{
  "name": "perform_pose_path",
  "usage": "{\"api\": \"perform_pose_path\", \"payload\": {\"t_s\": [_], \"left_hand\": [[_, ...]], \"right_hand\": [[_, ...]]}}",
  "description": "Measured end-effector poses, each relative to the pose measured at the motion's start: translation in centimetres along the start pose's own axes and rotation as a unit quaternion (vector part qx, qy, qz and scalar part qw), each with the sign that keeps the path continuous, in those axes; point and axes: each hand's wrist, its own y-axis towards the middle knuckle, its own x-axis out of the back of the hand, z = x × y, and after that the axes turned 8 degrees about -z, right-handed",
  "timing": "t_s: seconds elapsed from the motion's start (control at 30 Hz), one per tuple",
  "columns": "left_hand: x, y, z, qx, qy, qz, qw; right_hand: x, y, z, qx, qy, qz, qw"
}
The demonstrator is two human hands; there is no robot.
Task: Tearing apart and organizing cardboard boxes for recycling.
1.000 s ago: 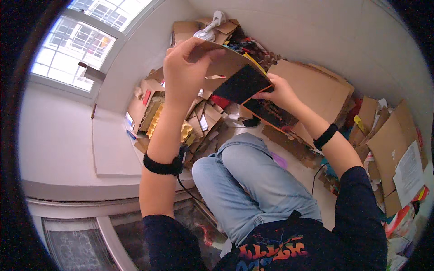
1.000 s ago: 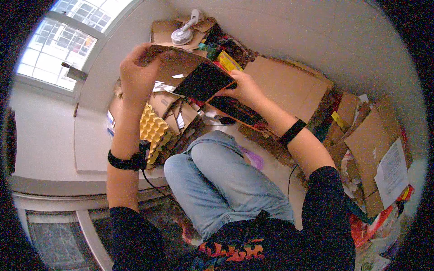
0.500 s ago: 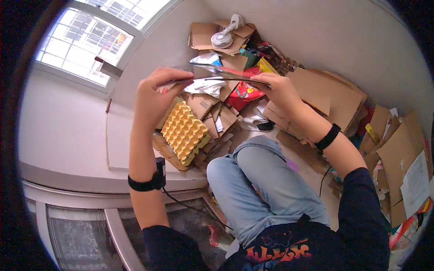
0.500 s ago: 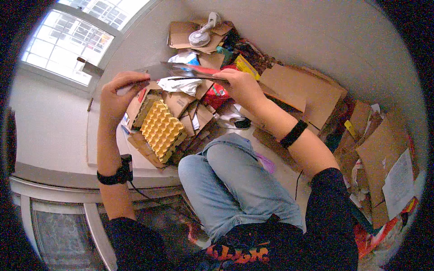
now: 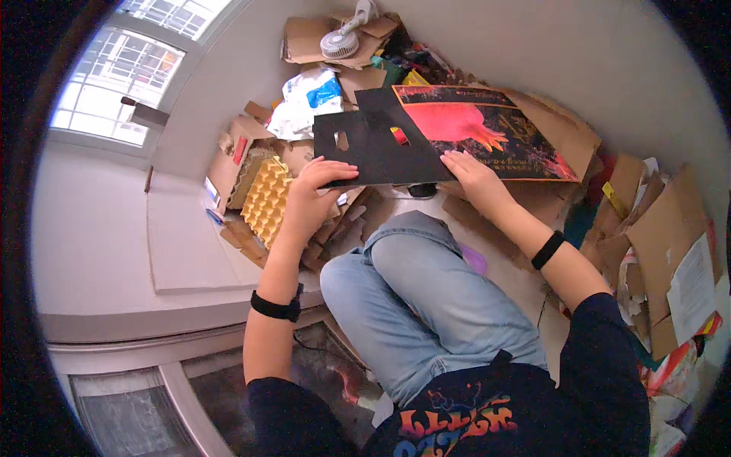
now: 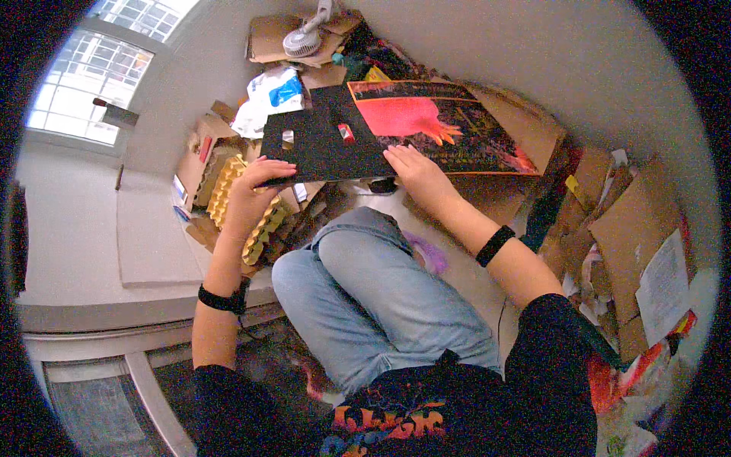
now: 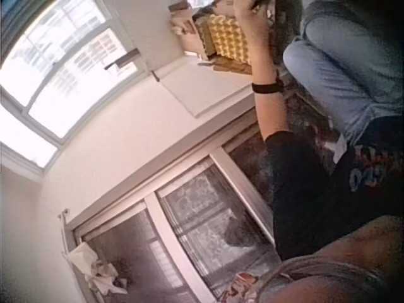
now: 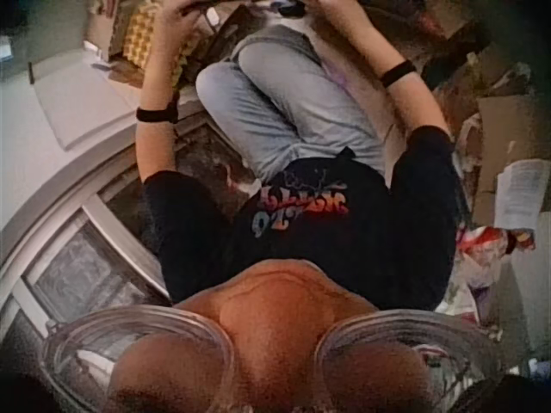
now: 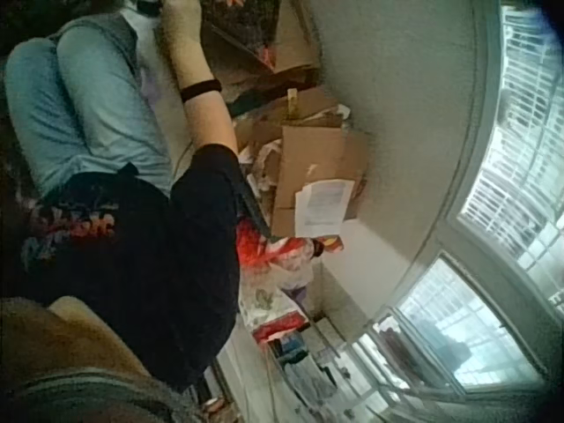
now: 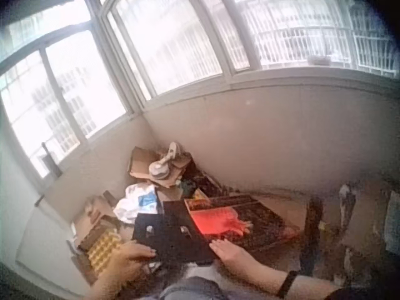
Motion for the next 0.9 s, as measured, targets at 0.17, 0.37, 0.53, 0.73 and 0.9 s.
{"api": "perform_pose_path", "payload": {"t_s": [0.17,0.37,0.53,0.73,0.9], "left_hand": [[-0.6,0.6,0.0,-0.018,0.016,-0.018,1.000],[-0.7,2.3,0.6,-0.007,0.029,-0.027,0.999],[-0.9,3.6,1.7,0.123,-0.053,-0.014,0.991],[-0.4,4.6,1.7,0.156,-0.028,0.016,0.987],[-1.1,3.5,0.3,-0.148,0.342,0.089,0.924]], "right_hand": [[-0.2,0.1,-0.8,-0.035,-0.014,-0.020,0.999],[-1.4,-1.3,-0.3,-0.024,-0.035,-0.027,0.999],[-2.4,-1.5,-1.0,-0.008,-0.032,-0.030,0.999],[-3.3,-0.6,-2.1,-0.008,-0.026,-0.057,0.998],[-3.2,2.2,-2.5,-0.039,-0.010,-0.068,0.997]]}}
